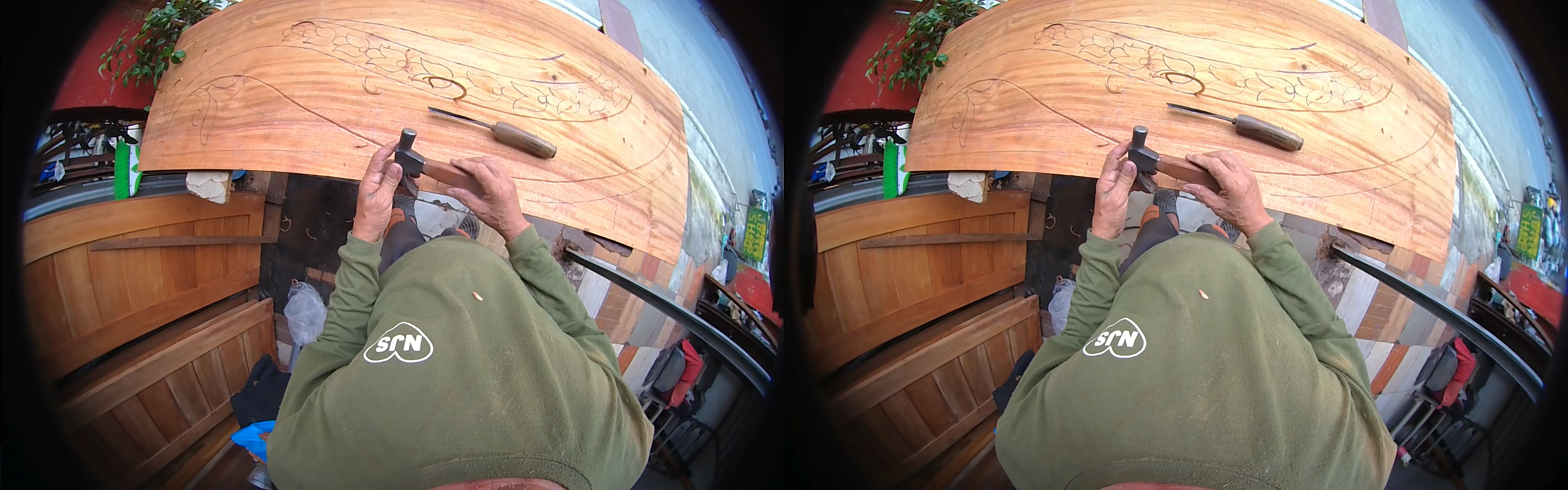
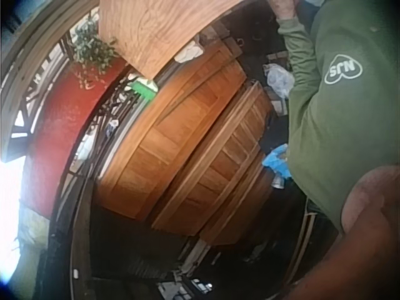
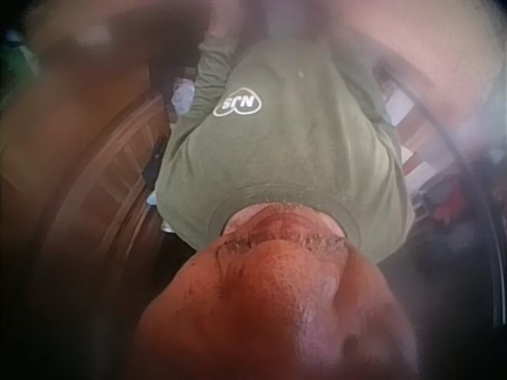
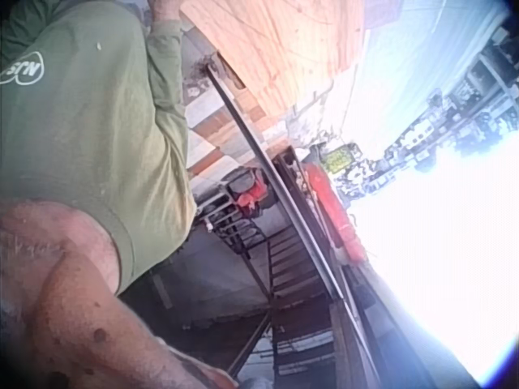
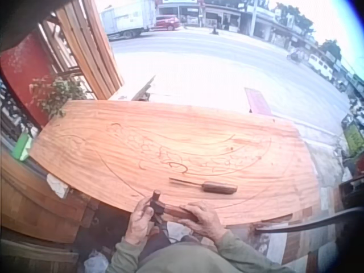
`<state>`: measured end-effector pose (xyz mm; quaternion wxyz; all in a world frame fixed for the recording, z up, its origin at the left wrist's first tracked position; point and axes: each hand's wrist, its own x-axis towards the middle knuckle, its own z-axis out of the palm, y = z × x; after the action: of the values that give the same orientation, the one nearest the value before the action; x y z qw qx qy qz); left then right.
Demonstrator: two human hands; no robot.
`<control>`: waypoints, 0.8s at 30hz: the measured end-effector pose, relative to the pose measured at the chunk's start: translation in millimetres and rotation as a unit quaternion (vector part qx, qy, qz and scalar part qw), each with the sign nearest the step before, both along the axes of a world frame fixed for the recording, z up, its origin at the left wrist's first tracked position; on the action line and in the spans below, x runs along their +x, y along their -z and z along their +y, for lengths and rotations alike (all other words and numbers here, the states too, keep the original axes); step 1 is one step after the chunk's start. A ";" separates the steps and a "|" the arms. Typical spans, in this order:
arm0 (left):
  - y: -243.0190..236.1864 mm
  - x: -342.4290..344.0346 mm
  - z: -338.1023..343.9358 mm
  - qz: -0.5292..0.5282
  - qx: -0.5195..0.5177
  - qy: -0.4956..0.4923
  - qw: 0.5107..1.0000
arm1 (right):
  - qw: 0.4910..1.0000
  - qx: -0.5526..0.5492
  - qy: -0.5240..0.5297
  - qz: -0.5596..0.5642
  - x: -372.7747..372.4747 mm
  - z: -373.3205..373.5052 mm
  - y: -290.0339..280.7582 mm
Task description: The person carves a decorative pattern into a wooden board using a chisel and a hammer. They strike the chisel with the hammer to remove wood, then hit a nearby red pillar with the hammer several times before clearing wood shavings from the board.
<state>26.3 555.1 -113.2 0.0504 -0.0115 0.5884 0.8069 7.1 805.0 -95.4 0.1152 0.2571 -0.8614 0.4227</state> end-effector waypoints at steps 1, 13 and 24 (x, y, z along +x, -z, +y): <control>1.2 0.9 0.7 0.000 0.000 0.000 1.000 | 1.000 0.000 0.000 0.000 -0.1 0.2 0.4; 2.7 0.0 2.8 -0.013 -0.005 -0.026 1.000 | 1.000 0.023 -0.003 -0.013 -0.4 1.1 3.9; -2.3 -4.0 4.5 -0.019 -0.005 -0.028 0.999 | 0.999 0.027 -0.003 -0.040 -1.3 1.0 2.5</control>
<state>22.3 559.6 -110.9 0.0391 -0.0437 0.5909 0.8046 5.7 806.0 -97.9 0.0720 0.2458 -0.8754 0.4099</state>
